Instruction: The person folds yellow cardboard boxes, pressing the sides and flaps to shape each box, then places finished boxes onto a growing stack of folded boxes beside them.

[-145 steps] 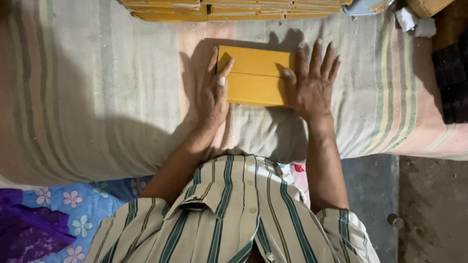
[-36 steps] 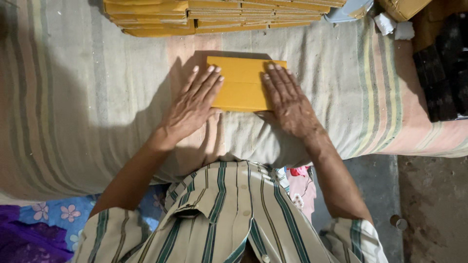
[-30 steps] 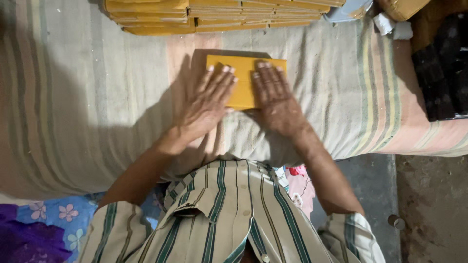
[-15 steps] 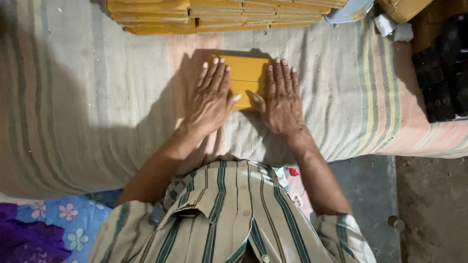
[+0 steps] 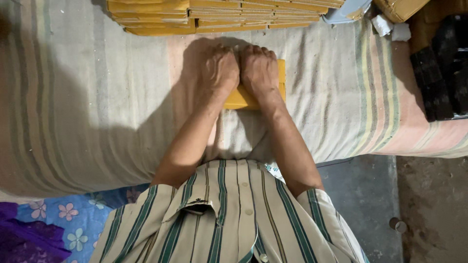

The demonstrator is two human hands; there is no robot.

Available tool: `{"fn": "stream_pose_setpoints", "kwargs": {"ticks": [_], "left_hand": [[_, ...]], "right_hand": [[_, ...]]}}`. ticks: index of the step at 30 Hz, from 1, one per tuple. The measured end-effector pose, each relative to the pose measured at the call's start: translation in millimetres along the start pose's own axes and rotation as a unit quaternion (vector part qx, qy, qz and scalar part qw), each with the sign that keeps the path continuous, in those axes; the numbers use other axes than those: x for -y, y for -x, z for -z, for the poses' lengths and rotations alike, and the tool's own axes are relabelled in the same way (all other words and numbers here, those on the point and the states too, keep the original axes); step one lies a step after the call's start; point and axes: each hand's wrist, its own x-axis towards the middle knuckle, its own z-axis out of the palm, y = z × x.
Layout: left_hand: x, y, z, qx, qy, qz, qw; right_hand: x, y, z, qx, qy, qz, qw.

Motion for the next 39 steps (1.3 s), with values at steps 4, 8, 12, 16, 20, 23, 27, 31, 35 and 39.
{"fn": "stream_pose_setpoints", "kwargs": {"ticks": [4,8,12,16,20,23,27,31,35,39], "left_hand": [[10.8,-3.5,-13.7,-0.064,-0.034,-0.044,0.996],[18.4,0.0,-2.2,-0.049,-0.047,-0.070,0.995],[18.0,3.9,23.8,0.015,-0.026,-0.011,0.999],[0.7,17.6,25.5,-0.115,-0.132,-0.190,0.966],[-1.1,21.6,23.5,0.001,-0.140,-0.131,0.981],[12.1,21.0,28.0,0.027,-0.089,-0.096,0.991],[12.8,31.9,29.1,-0.036,-0.061,-0.064,0.995],[-3.9,53.0,32.5,-0.117,-0.097,-0.142,0.978],[-1.9,50.6,47.3,0.005,-0.040,-0.095,0.995],[2.5,25.9,39.0,0.041,-0.080,-0.136,0.987]], "right_hand": [[-5.7,-3.7,-6.5,-0.041,-0.063,0.016,0.997],[-18.0,2.4,0.6,-0.077,-0.023,0.016,0.997],[-24.0,14.2,8.3,-0.117,0.035,-0.066,0.990],[-14.4,18.3,8.6,-0.273,0.192,0.108,0.936],[-15.2,15.1,15.3,-0.018,0.021,0.002,1.000],[-26.6,23.9,27.0,-0.031,0.021,-0.063,0.997],[-18.2,34.2,33.0,-0.079,0.097,-0.108,0.986],[11.0,36.9,27.8,-0.060,0.158,-0.054,0.984],[2.8,34.7,28.5,-0.043,0.090,-0.015,0.995],[-15.2,22.4,18.2,-0.031,0.090,0.014,0.995]]}}
